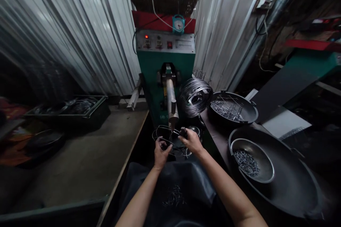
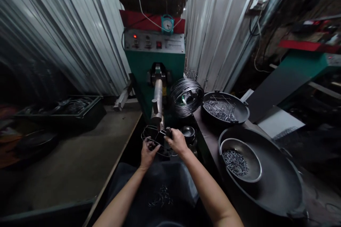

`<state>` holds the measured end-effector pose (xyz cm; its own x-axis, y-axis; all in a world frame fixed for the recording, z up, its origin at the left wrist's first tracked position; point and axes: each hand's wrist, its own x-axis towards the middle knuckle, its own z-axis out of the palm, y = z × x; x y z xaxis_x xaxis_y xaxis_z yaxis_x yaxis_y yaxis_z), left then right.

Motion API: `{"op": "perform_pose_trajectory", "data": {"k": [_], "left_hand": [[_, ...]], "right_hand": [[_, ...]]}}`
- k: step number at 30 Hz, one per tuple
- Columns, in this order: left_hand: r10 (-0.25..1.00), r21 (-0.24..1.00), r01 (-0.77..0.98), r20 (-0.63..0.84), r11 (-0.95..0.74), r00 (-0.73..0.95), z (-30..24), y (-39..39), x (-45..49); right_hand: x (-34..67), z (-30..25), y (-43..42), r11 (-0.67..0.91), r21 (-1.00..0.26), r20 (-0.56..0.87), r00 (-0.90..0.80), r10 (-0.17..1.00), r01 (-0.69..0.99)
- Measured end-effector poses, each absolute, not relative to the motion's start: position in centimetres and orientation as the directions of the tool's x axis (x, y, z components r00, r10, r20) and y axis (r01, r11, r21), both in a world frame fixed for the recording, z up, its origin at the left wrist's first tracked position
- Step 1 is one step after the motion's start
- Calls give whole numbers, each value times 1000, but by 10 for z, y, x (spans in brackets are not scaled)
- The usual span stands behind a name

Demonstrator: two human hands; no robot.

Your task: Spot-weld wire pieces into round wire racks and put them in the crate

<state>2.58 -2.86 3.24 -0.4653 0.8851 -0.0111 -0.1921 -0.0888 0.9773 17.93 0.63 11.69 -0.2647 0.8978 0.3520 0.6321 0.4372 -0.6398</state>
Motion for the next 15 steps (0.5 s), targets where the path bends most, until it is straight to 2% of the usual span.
{"op": "perform_pose_trajectory", "data": {"k": [6, 15], "left_hand": [[920, 964, -256, -32, -75, -390, 24, -22, 23], [946, 984, -94, 118, -152, -301, 12, -6, 5]], "right_hand": [[169, 126, 3, 436, -545, 338, -288, 896, 716], [167, 123, -2, 438, -500, 331, -302, 894, 747]]}}
